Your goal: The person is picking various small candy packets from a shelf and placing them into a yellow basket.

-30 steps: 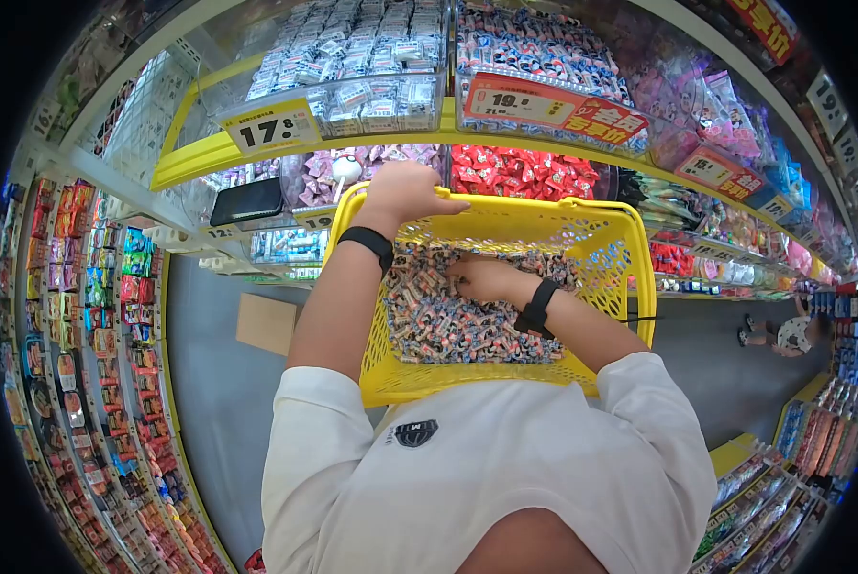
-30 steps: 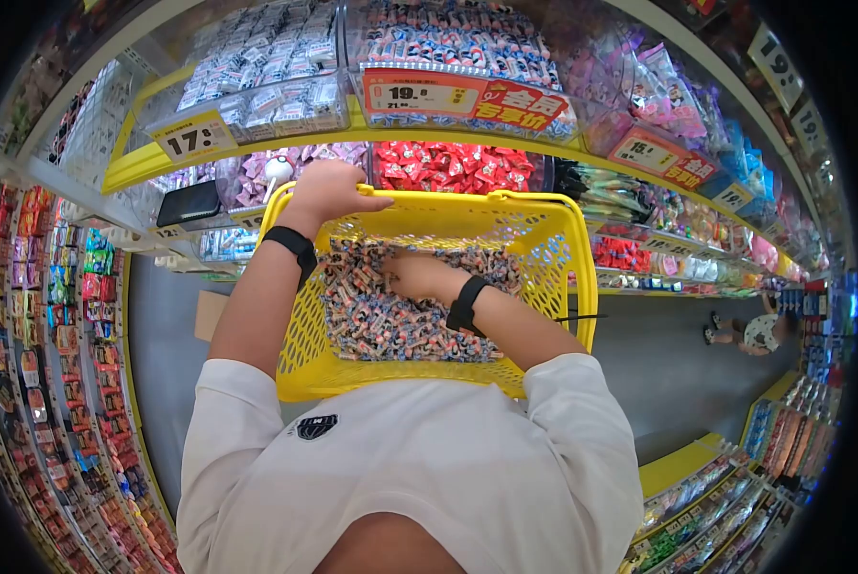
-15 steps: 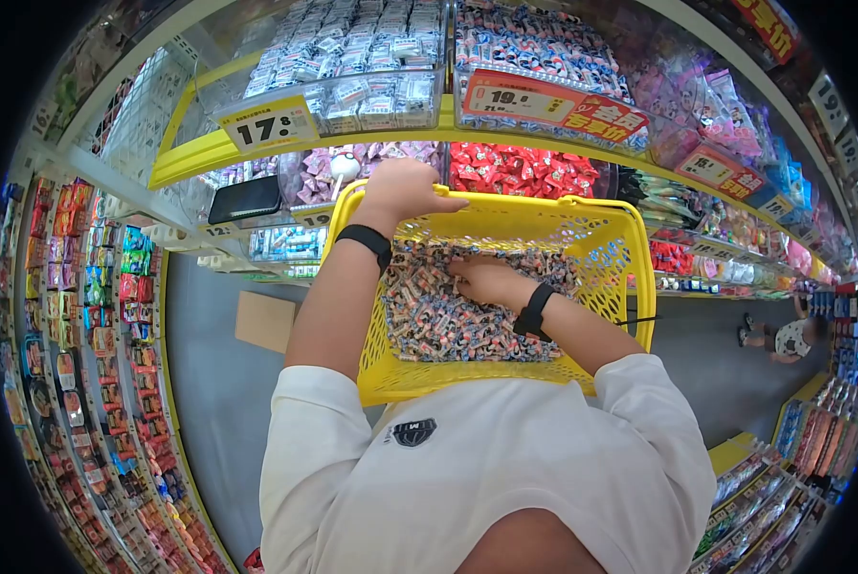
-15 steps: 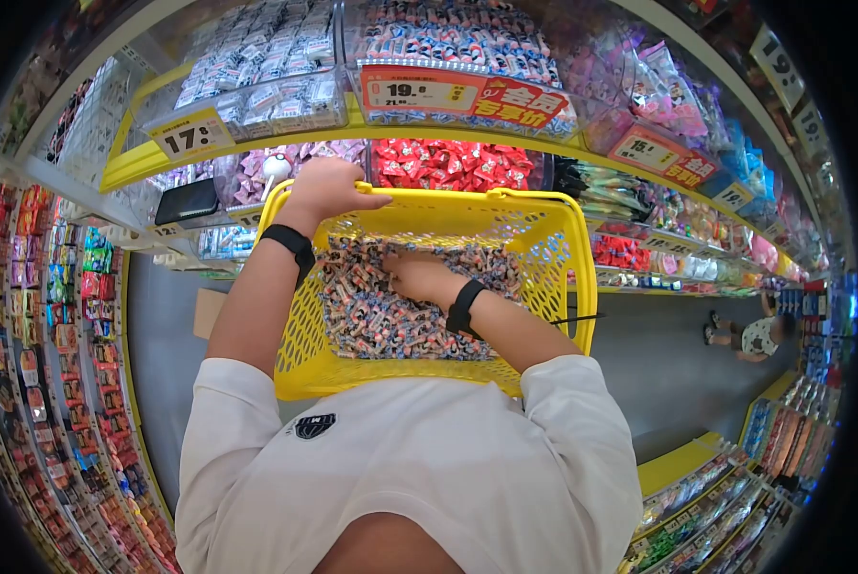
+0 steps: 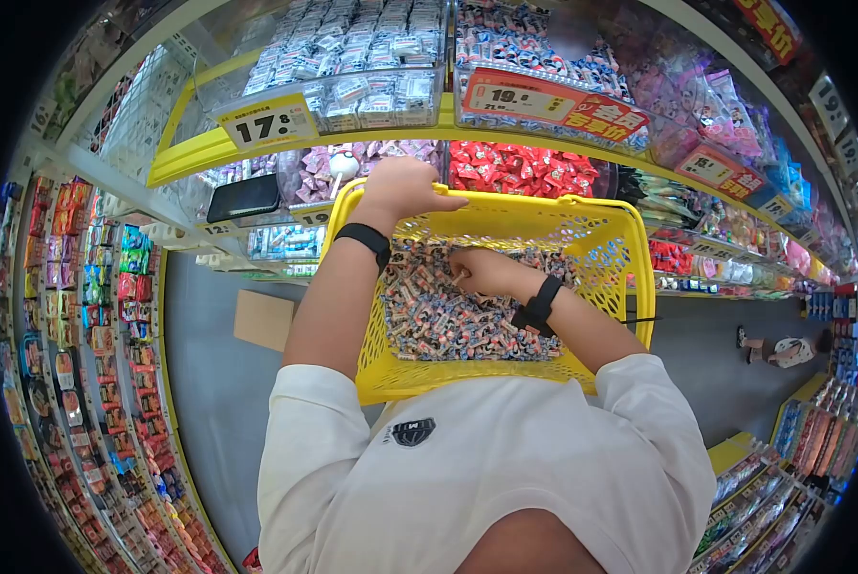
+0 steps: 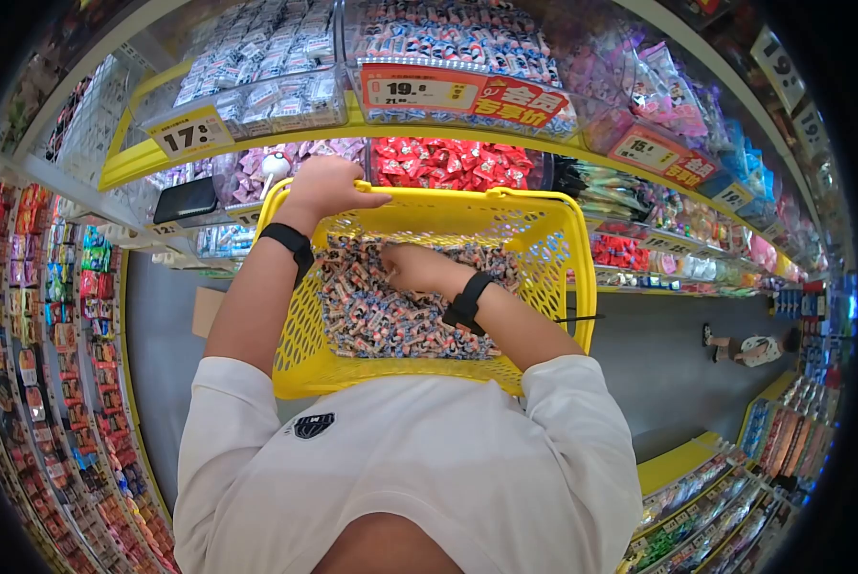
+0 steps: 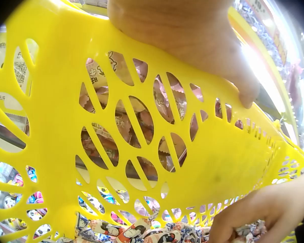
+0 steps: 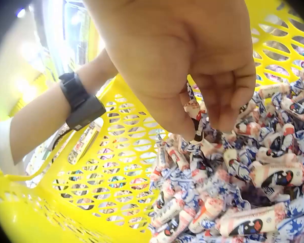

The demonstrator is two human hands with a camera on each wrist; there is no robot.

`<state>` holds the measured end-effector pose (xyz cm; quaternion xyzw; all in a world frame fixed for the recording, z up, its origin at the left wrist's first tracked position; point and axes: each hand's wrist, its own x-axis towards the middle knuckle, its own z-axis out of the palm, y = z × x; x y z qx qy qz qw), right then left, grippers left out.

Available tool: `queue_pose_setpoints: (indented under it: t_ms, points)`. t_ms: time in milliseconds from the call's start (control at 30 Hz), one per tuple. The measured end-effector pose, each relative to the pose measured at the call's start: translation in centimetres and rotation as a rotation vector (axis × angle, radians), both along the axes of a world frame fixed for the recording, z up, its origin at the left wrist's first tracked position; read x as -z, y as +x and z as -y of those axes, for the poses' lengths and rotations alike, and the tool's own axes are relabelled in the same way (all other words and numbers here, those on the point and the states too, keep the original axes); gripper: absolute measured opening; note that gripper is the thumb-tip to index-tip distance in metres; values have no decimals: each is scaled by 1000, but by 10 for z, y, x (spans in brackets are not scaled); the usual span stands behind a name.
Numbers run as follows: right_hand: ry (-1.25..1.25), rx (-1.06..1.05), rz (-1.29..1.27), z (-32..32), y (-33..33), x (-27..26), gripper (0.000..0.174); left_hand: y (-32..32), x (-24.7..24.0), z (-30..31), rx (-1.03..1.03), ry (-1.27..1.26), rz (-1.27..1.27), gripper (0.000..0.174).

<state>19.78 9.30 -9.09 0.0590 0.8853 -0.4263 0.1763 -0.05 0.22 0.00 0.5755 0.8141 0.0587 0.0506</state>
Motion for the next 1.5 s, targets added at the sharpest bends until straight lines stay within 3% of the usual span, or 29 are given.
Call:
queue_pose_setpoints:
  t_ms: [333,500,600,733,867,1000,1133,1367,1500]
  points:
    - [-3,-29,-302,-13,-8,-48,12,-1,2,0,-8,-1,16,68]
    - [-1,3,-279,-19,1,-98,17,-1,2,-1,-7,-15,15,68]
    - [1,35,-431,-29,8,-120,22,-3,4,-1,-5,-5,-5,71]
    - [38,196,-426,-39,18,-183,20,-3,5,-1,-2,-6,-14,71]
    - [95,179,-769,-60,24,-216,14,-3,5,-1,11,16,-7,70]
    - [133,164,-866,-79,29,-255,11,-3,6,0,13,31,-9,70]
    - [-82,319,-896,-94,26,-273,10,-3,7,0,14,52,-11,70]
    - [140,367,-783,-138,6,-296,8,-1,-1,1,13,33,-1,66]
    - [264,307,-568,-157,-8,-309,11,-2,1,1,17,33,4,67]
